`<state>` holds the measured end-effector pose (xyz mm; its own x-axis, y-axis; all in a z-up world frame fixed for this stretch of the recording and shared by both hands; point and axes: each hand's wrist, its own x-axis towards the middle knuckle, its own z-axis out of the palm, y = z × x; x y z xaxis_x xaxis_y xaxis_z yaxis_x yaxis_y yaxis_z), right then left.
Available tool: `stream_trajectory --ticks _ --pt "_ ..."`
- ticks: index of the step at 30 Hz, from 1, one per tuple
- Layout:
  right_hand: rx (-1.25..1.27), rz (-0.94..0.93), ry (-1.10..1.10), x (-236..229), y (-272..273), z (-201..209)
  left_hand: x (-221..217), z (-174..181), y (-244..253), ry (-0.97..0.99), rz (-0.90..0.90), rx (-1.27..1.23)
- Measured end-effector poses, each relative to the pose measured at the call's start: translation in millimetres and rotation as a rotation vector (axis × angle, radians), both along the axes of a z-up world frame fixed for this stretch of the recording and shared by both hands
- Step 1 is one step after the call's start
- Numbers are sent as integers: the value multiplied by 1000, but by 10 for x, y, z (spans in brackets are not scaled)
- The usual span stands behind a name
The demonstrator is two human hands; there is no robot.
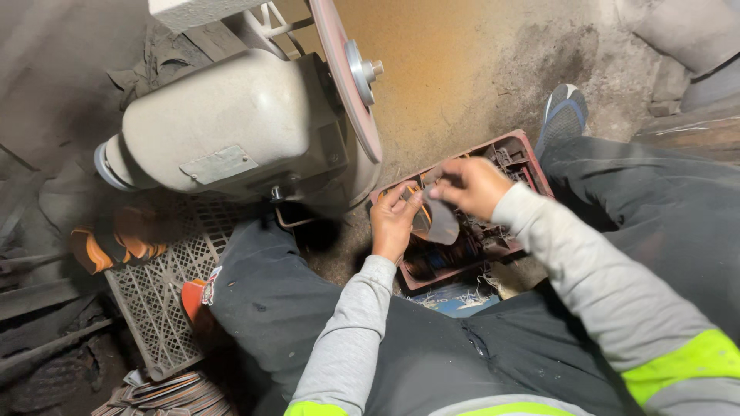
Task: The person sits on the floor and repeatedly picks up small orange sandpaper pieces from a red crate, presses them against a rotating grinding wheel, and returns them to the crate.
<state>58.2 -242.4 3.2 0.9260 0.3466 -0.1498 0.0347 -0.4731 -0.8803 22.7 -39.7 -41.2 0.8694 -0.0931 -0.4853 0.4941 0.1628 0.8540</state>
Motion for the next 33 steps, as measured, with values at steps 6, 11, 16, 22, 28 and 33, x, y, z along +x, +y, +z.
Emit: stream_trajectory --ticks 6,11,16,22,28,33 --pt "-140 -132 -203 -258 344 40 -150 22 60 283 99 -213" --pt "-144 -233 -629 -364 370 -48 -194 -21 34 96 37 -449" --pt "247 -397 440 -619 413 -59 -154 15 73 -20 173 -651" --pt "521 -222 281 -748 471 192 -138 186 117 -61 208 -884" --pt "-40 -148 -316 -722 509 489 -46 424 230 32 102 -885" --pt "5 -112 -355 -653 492 548 -30 456 274 19 80 -738"
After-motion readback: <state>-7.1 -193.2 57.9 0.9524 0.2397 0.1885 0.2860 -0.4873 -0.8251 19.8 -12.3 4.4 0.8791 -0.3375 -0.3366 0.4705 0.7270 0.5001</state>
